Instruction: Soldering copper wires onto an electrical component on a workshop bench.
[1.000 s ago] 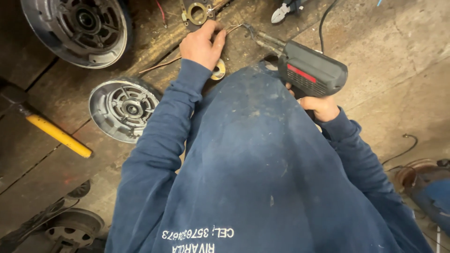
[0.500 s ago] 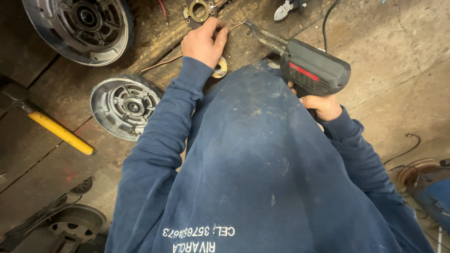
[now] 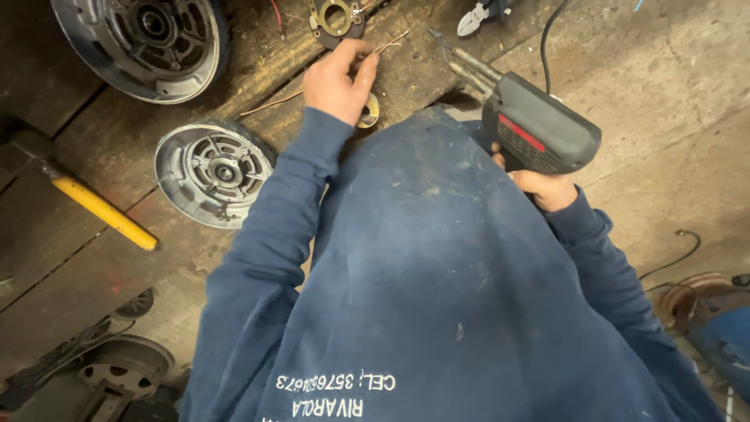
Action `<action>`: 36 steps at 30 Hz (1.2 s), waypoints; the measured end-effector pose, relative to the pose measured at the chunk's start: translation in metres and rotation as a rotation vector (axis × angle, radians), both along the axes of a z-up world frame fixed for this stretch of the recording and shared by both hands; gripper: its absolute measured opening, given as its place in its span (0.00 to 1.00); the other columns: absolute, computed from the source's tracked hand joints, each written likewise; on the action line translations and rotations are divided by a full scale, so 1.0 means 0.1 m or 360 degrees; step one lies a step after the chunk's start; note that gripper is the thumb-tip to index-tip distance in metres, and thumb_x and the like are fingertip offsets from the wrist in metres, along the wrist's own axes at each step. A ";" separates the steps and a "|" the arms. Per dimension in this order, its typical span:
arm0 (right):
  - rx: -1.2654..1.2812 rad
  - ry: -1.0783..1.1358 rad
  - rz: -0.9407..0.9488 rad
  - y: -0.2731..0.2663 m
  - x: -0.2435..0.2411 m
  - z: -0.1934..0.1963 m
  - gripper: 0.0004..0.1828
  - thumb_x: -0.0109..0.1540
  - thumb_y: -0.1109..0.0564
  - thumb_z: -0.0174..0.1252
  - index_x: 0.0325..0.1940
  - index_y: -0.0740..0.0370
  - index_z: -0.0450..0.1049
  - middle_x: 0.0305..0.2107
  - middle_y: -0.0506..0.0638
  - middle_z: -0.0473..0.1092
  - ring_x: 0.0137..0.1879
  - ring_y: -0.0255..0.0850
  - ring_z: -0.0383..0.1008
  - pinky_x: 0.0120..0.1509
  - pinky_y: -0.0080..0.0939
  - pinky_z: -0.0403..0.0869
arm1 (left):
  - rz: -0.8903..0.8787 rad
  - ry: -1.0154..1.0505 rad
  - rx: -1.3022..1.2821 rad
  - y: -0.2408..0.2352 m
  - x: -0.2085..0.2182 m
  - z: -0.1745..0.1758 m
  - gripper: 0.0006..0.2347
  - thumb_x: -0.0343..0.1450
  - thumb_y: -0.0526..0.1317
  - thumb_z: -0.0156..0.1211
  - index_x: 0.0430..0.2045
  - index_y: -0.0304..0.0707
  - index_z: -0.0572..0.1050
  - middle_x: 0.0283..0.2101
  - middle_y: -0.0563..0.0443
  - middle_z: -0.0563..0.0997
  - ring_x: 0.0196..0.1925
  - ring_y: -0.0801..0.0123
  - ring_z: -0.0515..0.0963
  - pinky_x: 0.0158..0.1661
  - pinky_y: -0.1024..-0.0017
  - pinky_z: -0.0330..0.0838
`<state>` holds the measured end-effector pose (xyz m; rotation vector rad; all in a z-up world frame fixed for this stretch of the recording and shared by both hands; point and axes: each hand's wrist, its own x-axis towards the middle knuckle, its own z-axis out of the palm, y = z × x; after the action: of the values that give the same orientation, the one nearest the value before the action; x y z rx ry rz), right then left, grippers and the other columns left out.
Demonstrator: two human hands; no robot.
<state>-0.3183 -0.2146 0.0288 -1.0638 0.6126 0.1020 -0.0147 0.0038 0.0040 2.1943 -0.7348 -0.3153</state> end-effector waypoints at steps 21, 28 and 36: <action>-0.0551 -0.0699 0.1024 -0.98 0.61 0.27 0.35 0.64 0.64 0.60 0.76 0.64 0.61 0.49 0.51 0.72 0.52 0.38 0.73 0.63 0.39 0.71 | 0.1046 0.0374 -0.0846 0.64 -0.69 -0.07 0.06 0.77 0.34 0.61 0.42 0.28 0.77 0.36 0.53 0.83 0.36 0.79 0.82 0.38 0.76 0.79; -0.1386 -0.1018 0.1057 -0.88 0.79 0.50 0.33 0.63 0.62 0.63 0.73 0.60 0.65 0.53 0.59 0.72 0.60 0.47 0.74 0.70 0.48 0.70 | 0.0957 0.0248 -0.0554 0.76 -0.49 0.06 0.07 0.75 0.32 0.61 0.45 0.32 0.77 0.36 0.48 0.85 0.36 0.74 0.84 0.38 0.74 0.79; -0.1214 -0.0769 0.0884 -0.71 0.65 0.35 0.32 0.66 0.60 0.60 0.74 0.60 0.63 0.54 0.57 0.72 0.59 0.44 0.73 0.68 0.44 0.71 | 0.0456 -0.0085 -0.0115 0.82 0.18 0.61 0.18 0.71 0.34 0.67 0.56 0.36 0.72 0.46 0.43 0.82 0.47 0.55 0.82 0.45 0.62 0.79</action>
<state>-0.2535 -0.2855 0.0643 -1.9069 -0.1286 0.0887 0.0031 0.0857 0.0655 2.2091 -0.4441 -0.0832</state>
